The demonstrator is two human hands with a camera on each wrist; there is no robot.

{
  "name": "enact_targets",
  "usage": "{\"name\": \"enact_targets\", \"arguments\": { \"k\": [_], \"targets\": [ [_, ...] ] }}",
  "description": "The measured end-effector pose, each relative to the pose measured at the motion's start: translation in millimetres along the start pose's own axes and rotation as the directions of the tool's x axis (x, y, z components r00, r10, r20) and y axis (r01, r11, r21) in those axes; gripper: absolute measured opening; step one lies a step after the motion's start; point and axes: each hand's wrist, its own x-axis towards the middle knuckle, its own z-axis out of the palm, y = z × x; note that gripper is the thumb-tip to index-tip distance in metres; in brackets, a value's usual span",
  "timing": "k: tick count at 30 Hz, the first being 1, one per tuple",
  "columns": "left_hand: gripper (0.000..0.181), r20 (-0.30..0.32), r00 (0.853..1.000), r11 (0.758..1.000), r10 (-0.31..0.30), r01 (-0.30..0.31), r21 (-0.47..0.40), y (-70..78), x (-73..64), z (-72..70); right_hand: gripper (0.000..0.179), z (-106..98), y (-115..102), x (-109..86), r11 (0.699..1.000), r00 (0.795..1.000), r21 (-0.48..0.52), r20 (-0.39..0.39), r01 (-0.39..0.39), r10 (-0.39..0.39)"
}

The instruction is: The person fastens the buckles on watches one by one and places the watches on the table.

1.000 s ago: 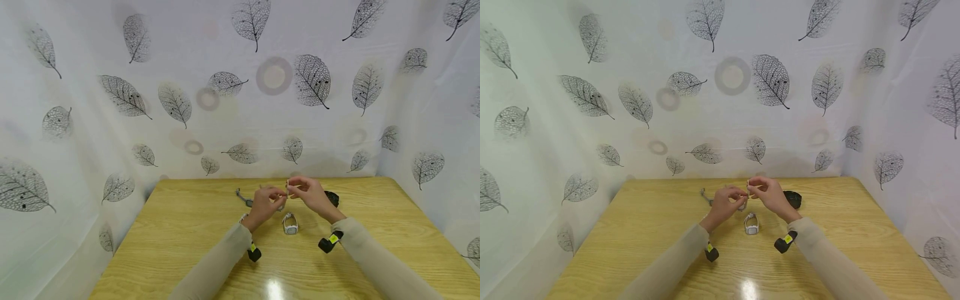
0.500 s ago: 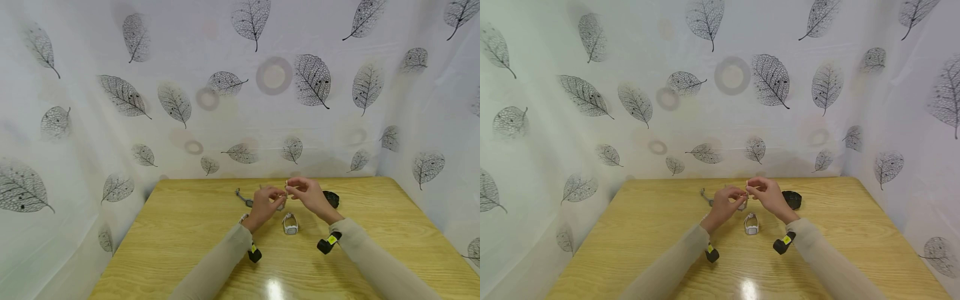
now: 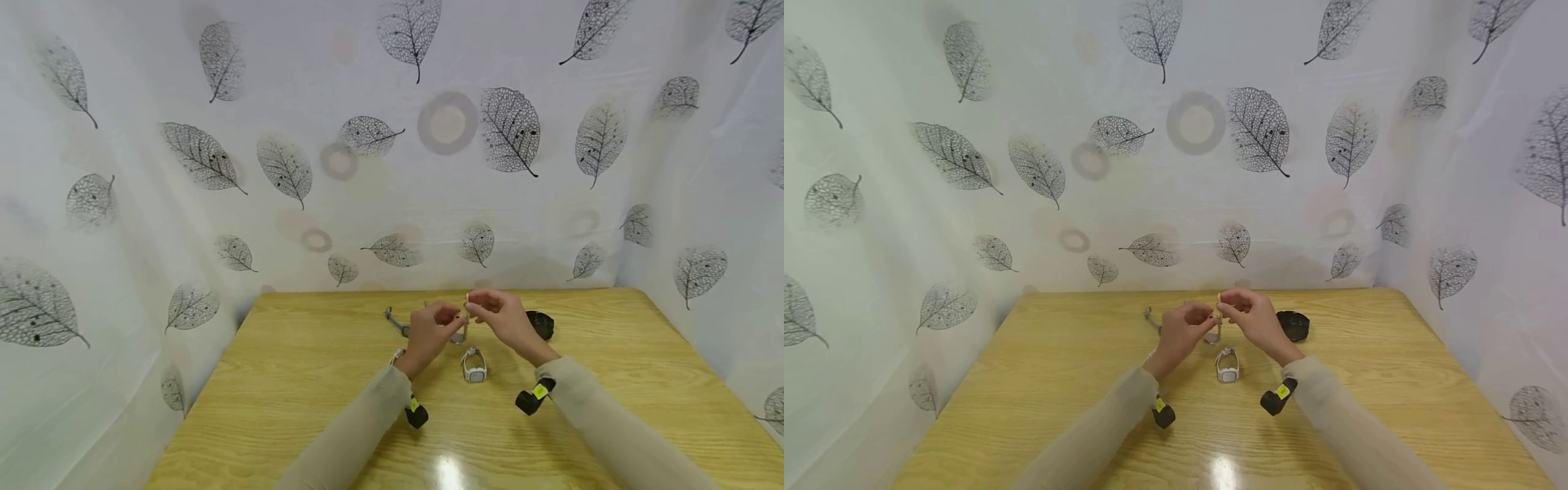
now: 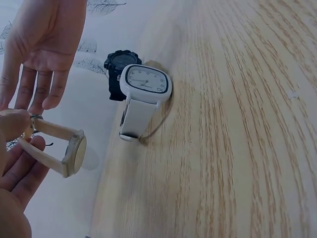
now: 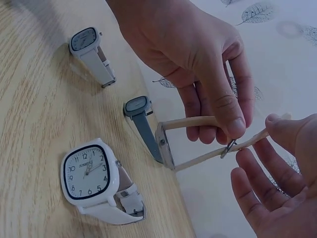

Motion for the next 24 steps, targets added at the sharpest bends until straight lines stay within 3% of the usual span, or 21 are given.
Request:
{"name": "enact_targets", "arguments": {
  "k": [8, 18, 24],
  "targets": [
    [0.019, -0.011, 0.998, 0.997, -0.061, 0.060, -0.040, 2.7, -0.5, -1.1, 0.034, 2.0, 4.2, 0.5, 0.999, 1.000, -0.042, 0.008, 0.024, -0.023],
    [0.028, 0.112, 0.988, 0.987, -0.104, 0.116, -0.115, 2.1, -0.7, -6.6, 0.039, 1.0, 4.6, -1.1, 0.999, 0.999, -0.041, -0.003, 0.032, -0.032],
    [0.021, 0.084, 0.981, 0.972, -0.177, 0.187, -0.139, 5.6, -0.5, -7.4, 0.039, 2.7, 4.8, -2.2, 0.998, 0.999, -0.045, -0.010, 0.047, -0.048]
  ]
}}
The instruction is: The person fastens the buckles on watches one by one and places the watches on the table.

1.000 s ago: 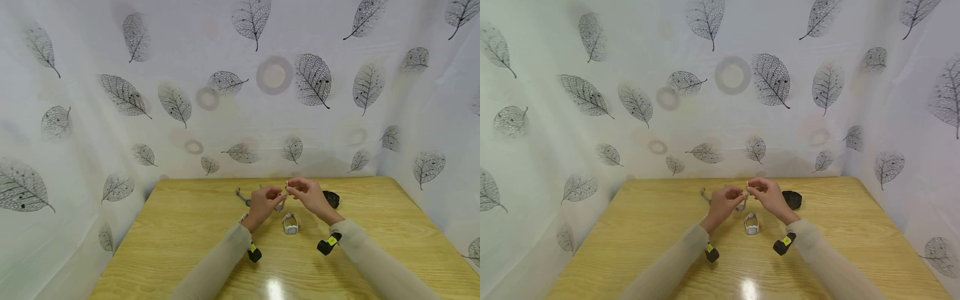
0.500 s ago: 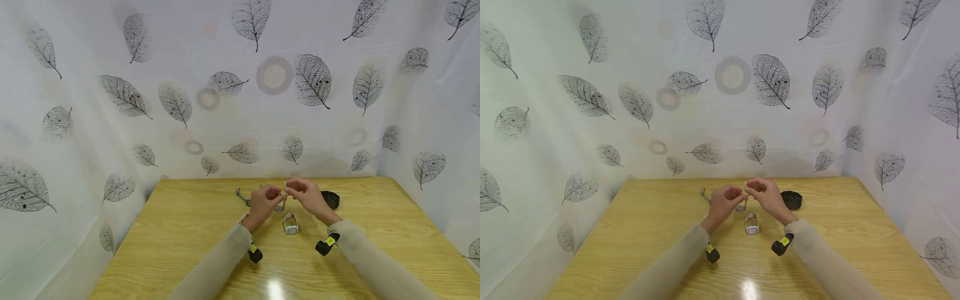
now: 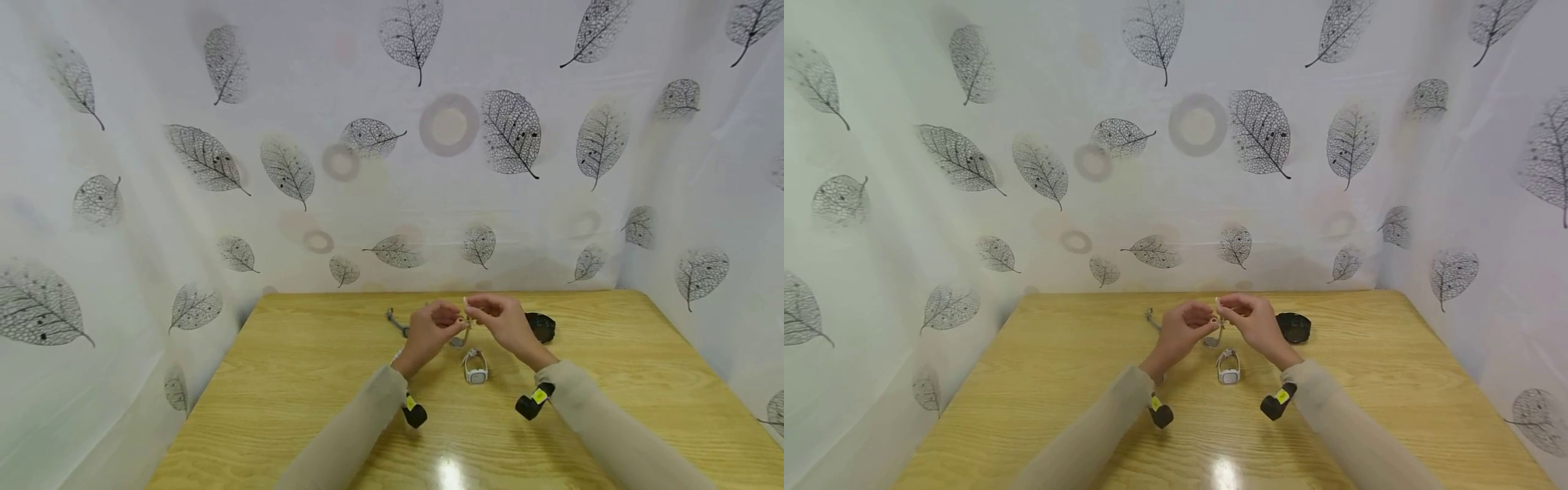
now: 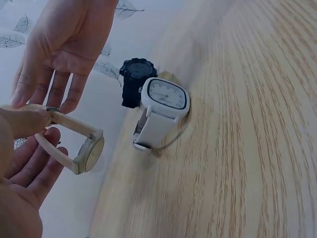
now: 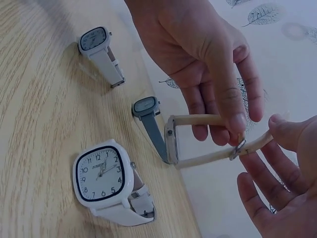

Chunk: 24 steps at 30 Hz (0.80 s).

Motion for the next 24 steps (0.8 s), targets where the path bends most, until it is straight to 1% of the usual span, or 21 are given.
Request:
{"name": "enact_targets", "arguments": {
  "k": [3, 7, 11, 15, 20, 24],
  "targets": [
    [0.022, -0.006, 1.000, 1.000, -0.010, 0.010, -0.003, 1.6, 0.1, 1.7, 0.038, 1.7, -2.4, 0.3, 1.000, 1.000, -0.013, -0.012, -0.007, 0.006],
    [0.024, -0.023, 1.000, 1.000, -0.003, 0.003, -0.010, 1.0, 0.8, 4.2, 0.040, 2.8, -5.7, 0.2, 1.000, 1.000, -0.023, -0.020, -0.006, 0.006],
    [0.025, -0.054, 0.999, 0.999, -0.004, 0.001, -0.041, -0.1, 1.0, 4.5, 0.036, 1.4, -5.4, -0.9, 0.998, 0.999, -0.060, -0.033, 0.017, -0.019],
    [0.026, -0.073, 0.997, 0.996, -0.035, 0.029, -0.083, -2.3, 1.4, 2.9, 0.031, -2.3, -3.0, -2.2, 0.992, 0.998, -0.119, -0.034, 0.049, -0.053],
    [0.027, -0.083, 0.993, 0.992, -0.083, 0.074, -0.105, -3.0, 0.8, -1.3, 0.026, -6.3, -3.5, -3.4, 0.977, 0.996, -0.194, 0.009, 0.086, -0.086],
    [0.026, -0.083, 0.993, 0.992, -0.087, 0.079, -0.099, -2.6, 1.1, -4.3, 0.021, -8.7, -7.0, -3.2, 0.958, 0.990, -0.254, 0.076, 0.134, -0.118]
  ]
}}
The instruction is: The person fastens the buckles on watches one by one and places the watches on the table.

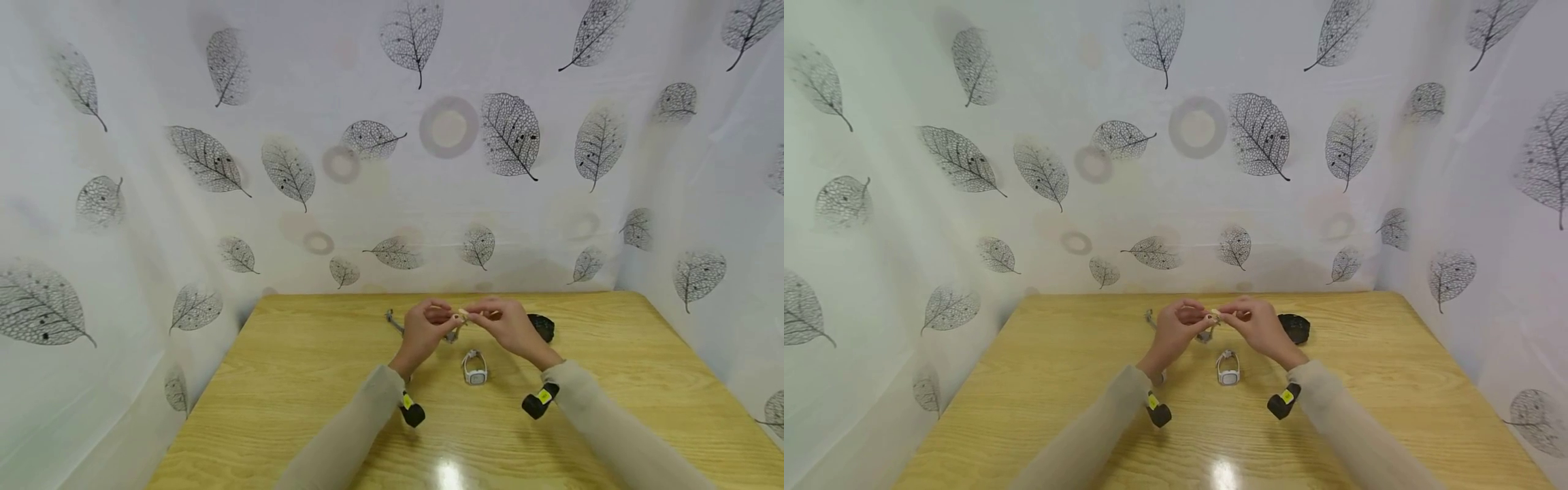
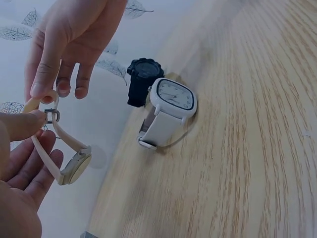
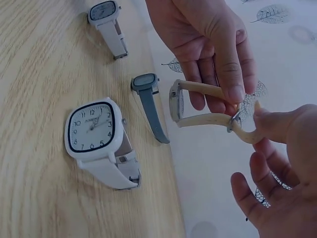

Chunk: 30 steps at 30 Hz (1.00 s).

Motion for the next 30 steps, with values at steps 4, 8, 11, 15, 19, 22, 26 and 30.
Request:
{"name": "enact_targets", "arguments": {
  "k": [4, 8, 11, 15, 19, 22, 26, 30],
  "targets": [
    [0.026, 0.015, 1.000, 1.000, -0.002, 0.002, -0.006, -0.1, -0.9, -0.9, 0.018, -0.4, -0.7, 3.0, 0.996, 0.997, -0.068, 0.055, 0.058, -0.054],
    [0.026, 0.032, 0.999, 1.000, -0.004, 0.005, -0.006, 0.5, -2.8, -1.6, 0.014, 0.7, 0.0, 5.9, 0.984, 0.991, -0.135, 0.085, 0.116, -0.106],
    [0.025, 0.039, 0.999, 1.000, 0.012, -0.012, 0.008, -0.7, -3.4, -2.2, 0.011, 1.8, 0.0, 7.1, 0.975, 0.986, -0.165, 0.100, 0.147, -0.132],
    [0.027, 0.050, 0.998, 0.999, 0.034, -0.036, 0.039, -2.9, -4.0, -2.6, 0.011, 4.1, -0.2, 8.8, 0.963, 0.980, -0.197, 0.115, 0.182, -0.162],
    [0.028, 0.061, 0.997, 0.996, 0.038, -0.043, 0.075, -6.2, -4.3, -2.5, 0.012, 6.4, -1.1, 9.8, 0.944, 0.970, -0.242, 0.149, 0.224, -0.192],
    [0.027, 0.066, 0.997, 0.994, 0.047, -0.053, 0.092, -8.3, -4.4, -2.8, 0.013, 6.6, -3.8, 9.5, 0.926, 0.961, -0.280, 0.184, 0.253, -0.206],
    [0.027, 0.075, 0.995, 0.993, 0.062, -0.070, 0.100, -10.3, -4.1, -3.3, 0.013, 6.3, -9.1, 9.3, 0.908, 0.955, -0.323, 0.213, 0.266, -0.204],
    [0.026, 0.090, 0.995, 0.991, 0.051, -0.061, 0.119, -11.0, -4.4, -3.5, 0.013, 6.7, -11.9, 8.5, 0.901, 0.955, -0.346, 0.232, 0.260, -0.186]
  ]
}}
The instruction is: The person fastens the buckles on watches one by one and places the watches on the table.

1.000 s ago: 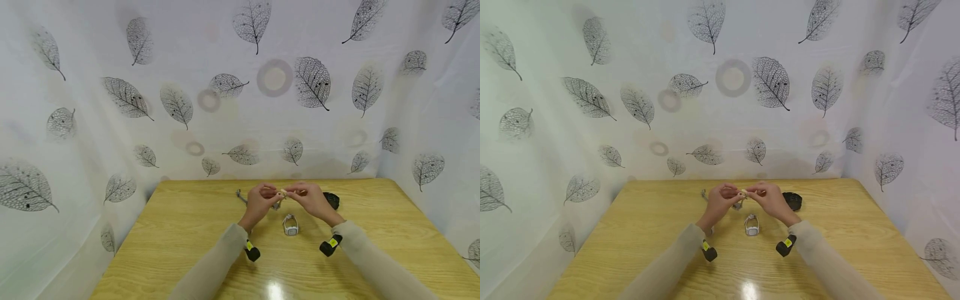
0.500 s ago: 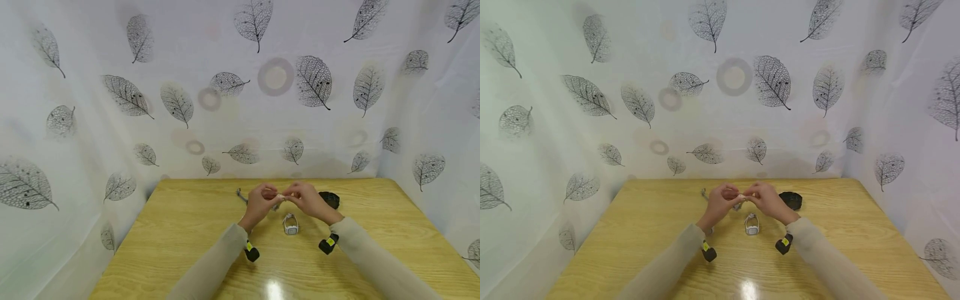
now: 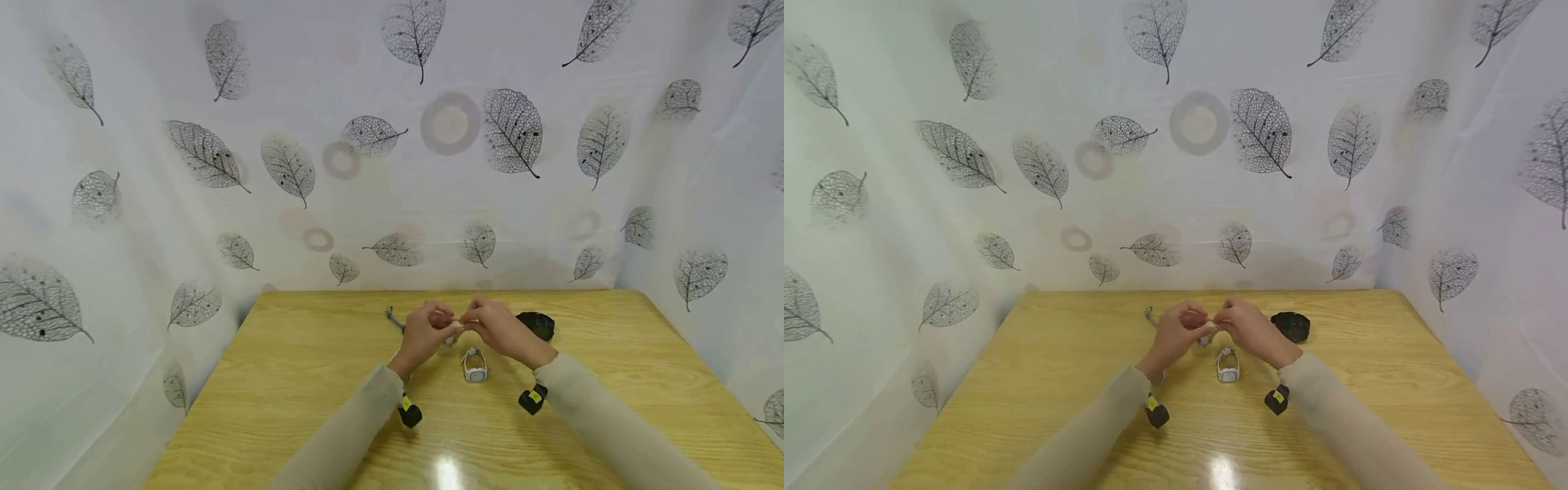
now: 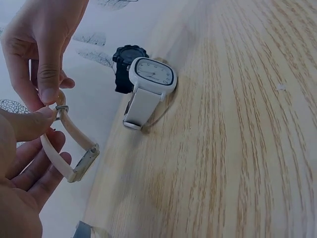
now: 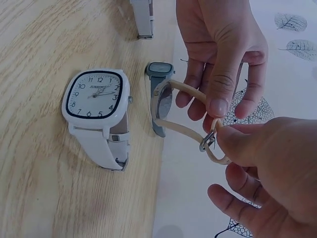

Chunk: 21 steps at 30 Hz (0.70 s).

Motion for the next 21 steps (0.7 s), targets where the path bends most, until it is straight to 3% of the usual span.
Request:
{"name": "enact_targets", "arguments": {
  "k": [7, 11, 16, 21],
  "targets": [
    [0.025, 0.008, 1.000, 0.999, -0.019, 0.019, 0.028, 1.2, -1.1, 0.4, 0.013, 4.6, 1.4, -0.3, 0.999, 0.998, 0.006, -0.042, 0.042, -0.042],
    [0.022, 0.011, 1.000, 1.000, -0.026, 0.026, -0.005, 0.4, -1.2, 0.4, 0.015, 8.5, 5.7, -1.5, 0.996, 0.994, 0.078, -0.099, 0.051, -0.043],
    [0.020, -0.003, 1.000, 0.999, -0.026, 0.026, -0.048, -0.8, -1.2, -1.5, 0.020, 12.6, 11.1, -7.3, 0.979, 0.982, 0.202, -0.177, -0.032, 0.069],
    [0.021, -0.021, 1.000, 0.996, -0.013, 0.011, -0.088, -0.3, -0.4, -4.0, 0.016, 15.1, 11.8, -11.8, 0.948, 0.966, 0.302, -0.199, -0.103, 0.168]
  ]
}}
